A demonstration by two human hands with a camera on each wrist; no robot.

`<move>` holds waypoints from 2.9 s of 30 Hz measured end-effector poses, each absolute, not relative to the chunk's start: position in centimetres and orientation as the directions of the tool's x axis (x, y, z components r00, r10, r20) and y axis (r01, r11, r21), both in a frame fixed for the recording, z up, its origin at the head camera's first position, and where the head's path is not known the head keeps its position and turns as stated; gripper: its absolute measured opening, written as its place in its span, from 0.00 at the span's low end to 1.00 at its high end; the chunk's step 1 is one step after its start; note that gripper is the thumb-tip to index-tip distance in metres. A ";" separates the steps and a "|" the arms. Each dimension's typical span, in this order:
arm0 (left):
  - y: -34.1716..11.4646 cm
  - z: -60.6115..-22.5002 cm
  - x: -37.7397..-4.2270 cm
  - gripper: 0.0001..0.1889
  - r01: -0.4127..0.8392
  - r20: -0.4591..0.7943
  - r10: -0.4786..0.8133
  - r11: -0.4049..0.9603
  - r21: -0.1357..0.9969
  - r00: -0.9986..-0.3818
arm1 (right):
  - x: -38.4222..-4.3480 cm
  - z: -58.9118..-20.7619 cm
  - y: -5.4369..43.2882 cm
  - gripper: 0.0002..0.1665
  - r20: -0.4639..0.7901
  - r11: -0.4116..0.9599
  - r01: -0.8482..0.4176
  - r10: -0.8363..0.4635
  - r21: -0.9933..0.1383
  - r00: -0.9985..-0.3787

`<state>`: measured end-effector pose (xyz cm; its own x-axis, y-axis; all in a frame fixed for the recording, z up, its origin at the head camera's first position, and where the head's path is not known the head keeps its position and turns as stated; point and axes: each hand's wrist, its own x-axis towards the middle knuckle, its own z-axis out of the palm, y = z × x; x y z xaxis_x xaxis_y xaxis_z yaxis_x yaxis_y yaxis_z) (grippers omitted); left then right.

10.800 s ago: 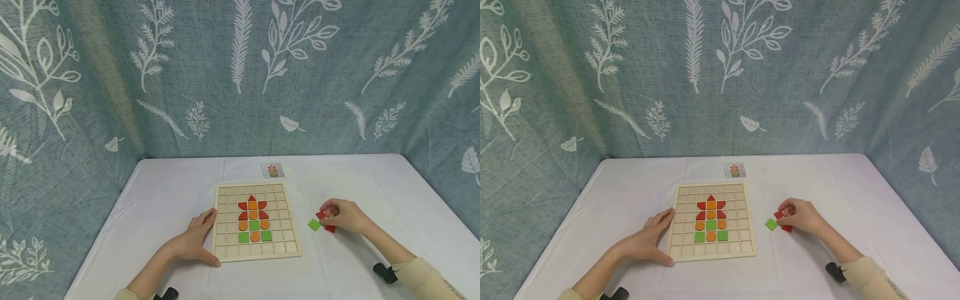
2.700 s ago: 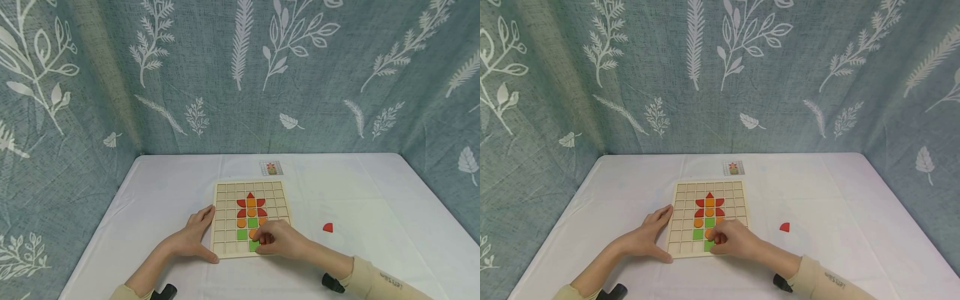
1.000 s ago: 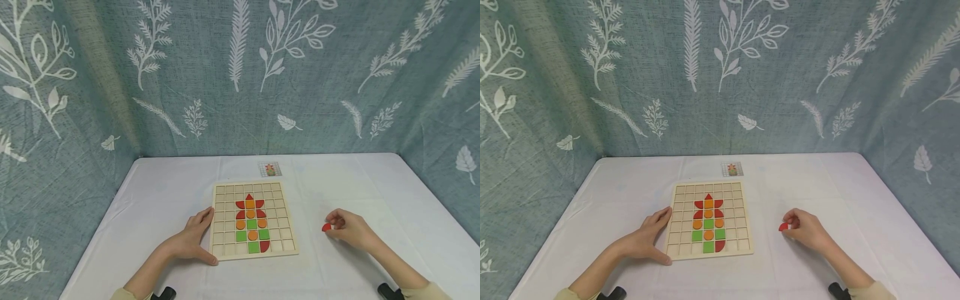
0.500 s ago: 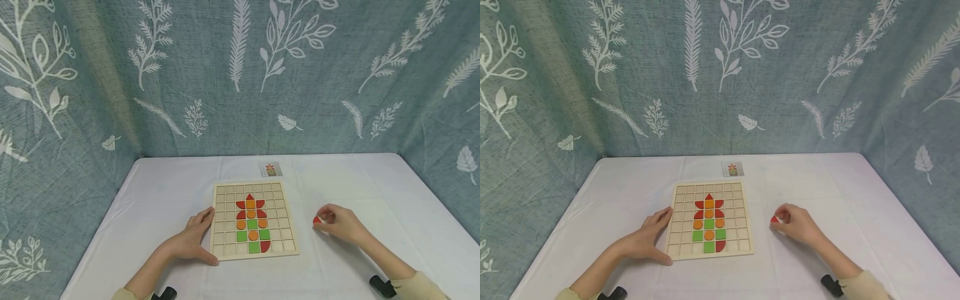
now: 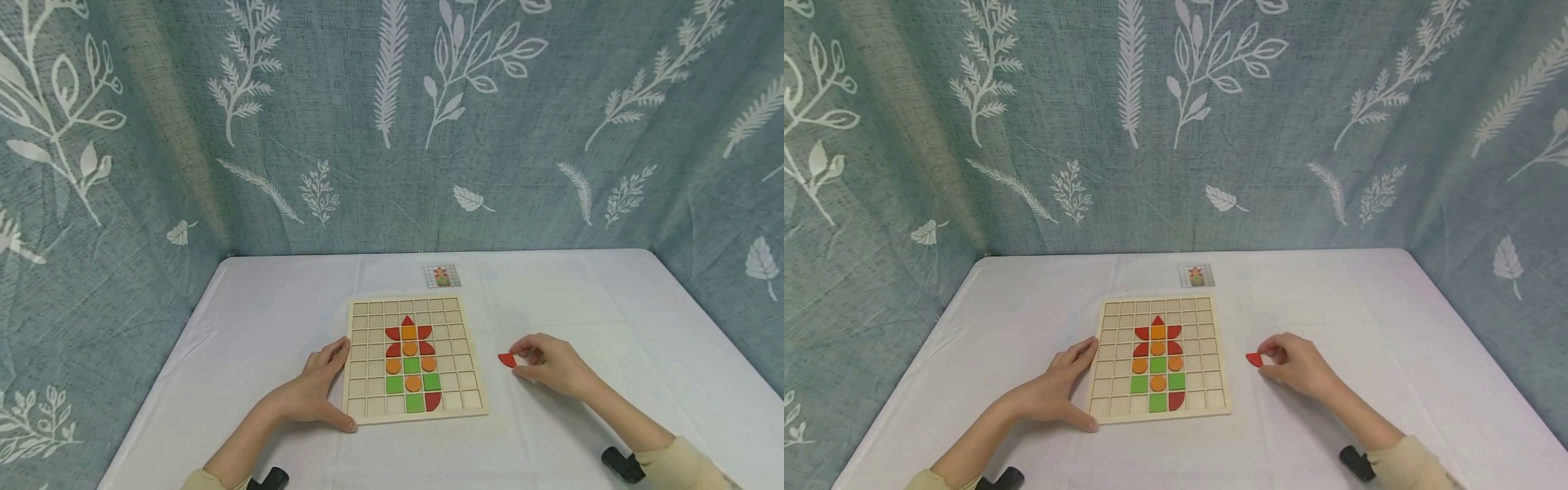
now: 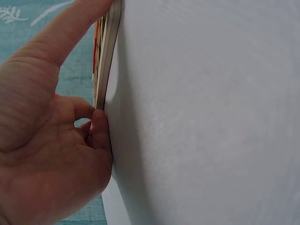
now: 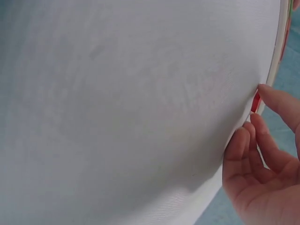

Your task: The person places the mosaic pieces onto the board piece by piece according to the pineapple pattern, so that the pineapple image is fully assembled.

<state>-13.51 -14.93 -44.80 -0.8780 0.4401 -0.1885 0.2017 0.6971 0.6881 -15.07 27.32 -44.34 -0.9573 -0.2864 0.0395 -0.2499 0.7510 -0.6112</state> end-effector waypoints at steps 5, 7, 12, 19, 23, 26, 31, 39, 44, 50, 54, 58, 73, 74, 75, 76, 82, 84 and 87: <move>-14.9 -44.8 -13.5 0.71 0.200 -0.187 0.434 0.701 0.685 -0.881 | -15.3 -44.4 27.3 0.15 0.022 0.744 -0.223 -0.270 -0.630 -0.963; -14.9 -44.8 -13.5 0.71 0.199 -0.187 0.431 0.703 0.683 -0.883 | -15.5 -44.5 27.3 0.14 0.020 0.743 -0.217 -0.264 -0.633 -0.964; -14.9 -44.8 -13.5 0.71 0.200 -0.185 0.431 0.703 0.683 -0.883 | -15.6 -44.6 27.2 0.14 0.030 0.743 -0.217 -0.257 -0.632 -0.966; -14.9 -44.9 -13.5 0.71 0.204 -0.183 0.437 0.698 0.687 -0.880 | -15.5 -44.1 26.1 0.16 -0.009 0.693 -0.180 -0.261 -0.698 -0.965; -14.9 -44.7 -13.3 0.71 0.204 -0.185 0.438 0.699 0.685 -0.880 | -15.5 -43.8 25.1 0.17 -0.051 0.632 -0.135 -0.267 -0.763 -0.962; -15.0 -44.5 -13.2 0.71 0.208 -0.182 0.443 0.696 0.688 -0.878 | -15.5 -43.7 24.2 0.19 -0.093 0.580 -0.081 -0.264 -0.811 -0.960; -15.0 -44.5 -13.1 0.71 0.216 -0.177 0.449 0.692 0.689 -0.876 | -15.5 -43.7 22.6 0.19 -0.105 0.518 -0.070 -0.300 -0.852 -0.948; -14.9 -44.9 -13.3 0.71 0.201 -0.183 0.432 0.701 0.684 -0.883 | -15.6 -43.8 19.3 0.17 -0.084 0.488 -0.134 -0.400 -0.863 -0.913; -14.9 -44.7 -13.4 0.71 0.195 -0.188 0.430 0.700 0.687 -0.883 | -15.5 -44.0 16.8 0.14 -0.046 0.478 -0.225 -0.492 -0.849 -0.869; -14.9 -44.5 -13.4 0.71 0.204 -0.192 0.436 0.708 0.676 -0.879 | -14.9 -44.5 14.4 0.11 0.016 0.480 -0.373 -0.597 -0.794 -0.802; -14.9 -44.5 -13.4 0.71 0.205 -0.194 0.435 0.712 0.671 -0.879 | -14.7 -44.9 13.2 0.10 0.061 0.518 -0.486 -0.637 -0.704 -0.768; -14.9 -44.4 -13.4 0.71 0.201 -0.197 0.435 0.712 0.673 -0.879 | -14.5 -44.9 12.4 0.09 0.087 0.531 -0.542 -0.658 -0.652 -0.748; -15.1 -44.6 -13.3 0.71 0.200 -0.193 0.435 0.706 0.679 -0.879 | -13.8 -44.6 11.5 0.09 0.090 0.567 -0.609 -0.686 -0.555 -0.722; -15.1 -44.6 -13.3 0.71 0.199 -0.194 0.435 0.705 0.681 -0.879 | -13.8 -44.6 11.5 0.08 0.094 0.560 -0.611 -0.689 -0.560 -0.718; -15.1 -44.6 -13.3 0.71 0.198 -0.193 0.434 0.704 0.682 -0.880 | -13.8 -44.5 11.5 0.07 0.098 0.553 -0.614 -0.693 -0.563 -0.714; -15.1 -44.6 -13.3 0.71 0.198 -0.191 0.434 0.703 0.683 -0.880 | -13.8 -44.5 11.5 0.06 0.101 0.546 -0.619 -0.698 -0.564 -0.709; -15.1 -44.5 -13.3 0.71 0.202 -0.186 0.434 0.704 0.681 -0.882 | -14.0 -44.2 11.9 0.05 0.126 0.525 -0.614 -0.691 -0.589 -0.712; -15.1 -44.5 -13.4 0.71 0.204 -0.187 0.436 0.703 0.681 -0.880 | -14.3 -44.0 12.4 0.05 0.139 0.533 -0.597 -0.665 -0.599 -0.734; -15.1 -44.5 -13.5 0.71 0.211 -0.181 0.442 0.699 0.683 -0.879 | -14.9 -43.6 13.5 0.03 0.174 0.544 -0.569 -0.611 -0.617 -0.772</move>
